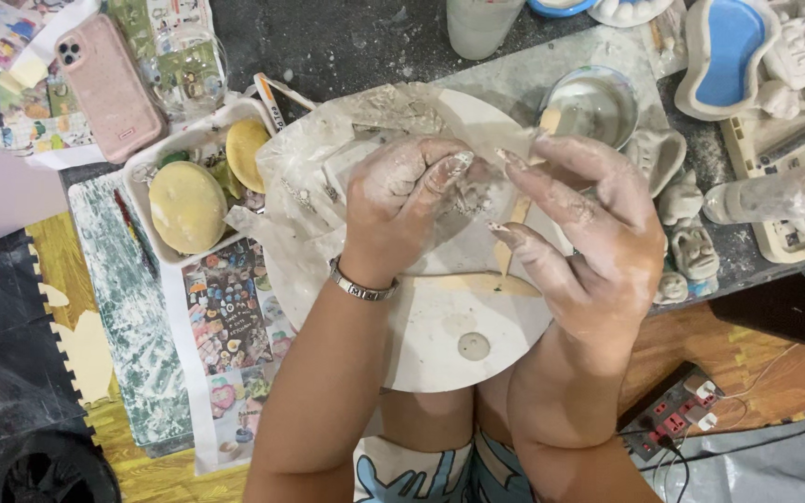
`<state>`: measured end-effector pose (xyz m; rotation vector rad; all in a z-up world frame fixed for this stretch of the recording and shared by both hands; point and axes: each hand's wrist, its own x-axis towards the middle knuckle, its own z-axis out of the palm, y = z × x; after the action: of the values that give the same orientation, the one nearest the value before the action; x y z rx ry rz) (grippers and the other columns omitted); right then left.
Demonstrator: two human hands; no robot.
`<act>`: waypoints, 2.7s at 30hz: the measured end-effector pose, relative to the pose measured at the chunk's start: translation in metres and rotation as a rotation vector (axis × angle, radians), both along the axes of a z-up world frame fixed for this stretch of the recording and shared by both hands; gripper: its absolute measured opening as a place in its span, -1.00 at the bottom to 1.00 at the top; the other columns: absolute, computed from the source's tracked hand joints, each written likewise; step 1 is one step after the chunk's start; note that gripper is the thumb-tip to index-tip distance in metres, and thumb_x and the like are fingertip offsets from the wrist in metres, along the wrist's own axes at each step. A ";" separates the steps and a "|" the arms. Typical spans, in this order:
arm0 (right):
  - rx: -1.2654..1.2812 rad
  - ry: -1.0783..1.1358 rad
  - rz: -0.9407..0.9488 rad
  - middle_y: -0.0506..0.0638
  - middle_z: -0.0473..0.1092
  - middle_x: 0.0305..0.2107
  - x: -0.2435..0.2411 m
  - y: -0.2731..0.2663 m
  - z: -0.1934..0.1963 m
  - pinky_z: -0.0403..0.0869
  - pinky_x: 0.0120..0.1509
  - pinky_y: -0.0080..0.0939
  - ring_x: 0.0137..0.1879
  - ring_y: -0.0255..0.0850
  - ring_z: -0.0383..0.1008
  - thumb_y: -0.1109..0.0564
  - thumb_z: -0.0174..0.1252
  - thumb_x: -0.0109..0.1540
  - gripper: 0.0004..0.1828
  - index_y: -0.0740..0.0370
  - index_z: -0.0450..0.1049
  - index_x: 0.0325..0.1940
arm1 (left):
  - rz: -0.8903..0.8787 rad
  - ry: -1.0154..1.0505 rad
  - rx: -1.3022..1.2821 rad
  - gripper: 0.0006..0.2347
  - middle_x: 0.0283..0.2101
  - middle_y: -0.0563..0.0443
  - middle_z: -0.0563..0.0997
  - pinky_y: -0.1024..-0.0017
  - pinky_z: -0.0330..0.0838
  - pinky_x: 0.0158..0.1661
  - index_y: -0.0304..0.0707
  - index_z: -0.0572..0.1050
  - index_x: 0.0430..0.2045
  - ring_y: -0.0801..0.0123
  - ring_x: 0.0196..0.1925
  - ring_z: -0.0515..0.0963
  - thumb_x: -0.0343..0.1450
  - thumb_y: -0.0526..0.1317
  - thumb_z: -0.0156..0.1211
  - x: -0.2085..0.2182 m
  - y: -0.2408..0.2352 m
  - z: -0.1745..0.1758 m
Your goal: The person shapes small pieces of clay into figurines using their hands and wooden tools. They repeatedly roll, pinch, and smooth the clay on a rotating board, occasionally using a wooden stick to refine details. Finished figurines are placed on a nearby tray.
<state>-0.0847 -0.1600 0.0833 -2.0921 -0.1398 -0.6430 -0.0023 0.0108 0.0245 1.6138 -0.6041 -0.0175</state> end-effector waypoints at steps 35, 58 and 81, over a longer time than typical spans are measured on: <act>-0.374 0.225 -0.473 0.10 0.50 0.05 -0.132 -0.037 -0.136 0.25 0.36 0.06 0.24 0.03 0.44 0.10 0.44 0.17 -0.51 0.27 0.55 0.15 | 0.010 0.022 -0.003 -0.85 -0.35 0.00 0.62 0.55 0.43 -0.29 -0.43 0.57 -0.37 0.47 -0.34 0.54 0.57 -0.30 0.26 -0.008 -0.002 -0.002; 0.129 -0.009 -0.426 0.11 0.41 0.11 -0.128 -0.024 -0.180 0.50 0.34 -0.08 0.25 -0.06 0.47 0.25 0.38 0.28 -0.44 0.28 0.32 0.31 | 0.036 0.063 -0.058 -0.92 -0.14 -0.06 0.68 0.59 0.49 -0.14 -0.50 0.60 -0.13 0.51 -0.22 0.59 0.58 -0.40 0.24 -0.002 0.001 -0.009; 0.497 -0.042 -0.323 0.09 0.37 0.20 -0.107 -0.057 -0.109 0.35 0.12 -0.31 0.13 -0.23 0.40 0.11 0.27 0.40 -0.48 0.25 0.27 0.39 | -0.103 0.207 -0.201 -0.88 -0.23 -0.02 0.65 0.57 0.49 -0.23 -0.47 0.55 -0.28 0.50 -0.30 0.57 0.58 -0.32 0.24 -0.002 0.003 -0.010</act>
<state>-0.1919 -0.2172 -0.0260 -1.6288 0.3134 -0.8192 -0.0039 0.0142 0.0144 1.3650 -0.5112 -0.1922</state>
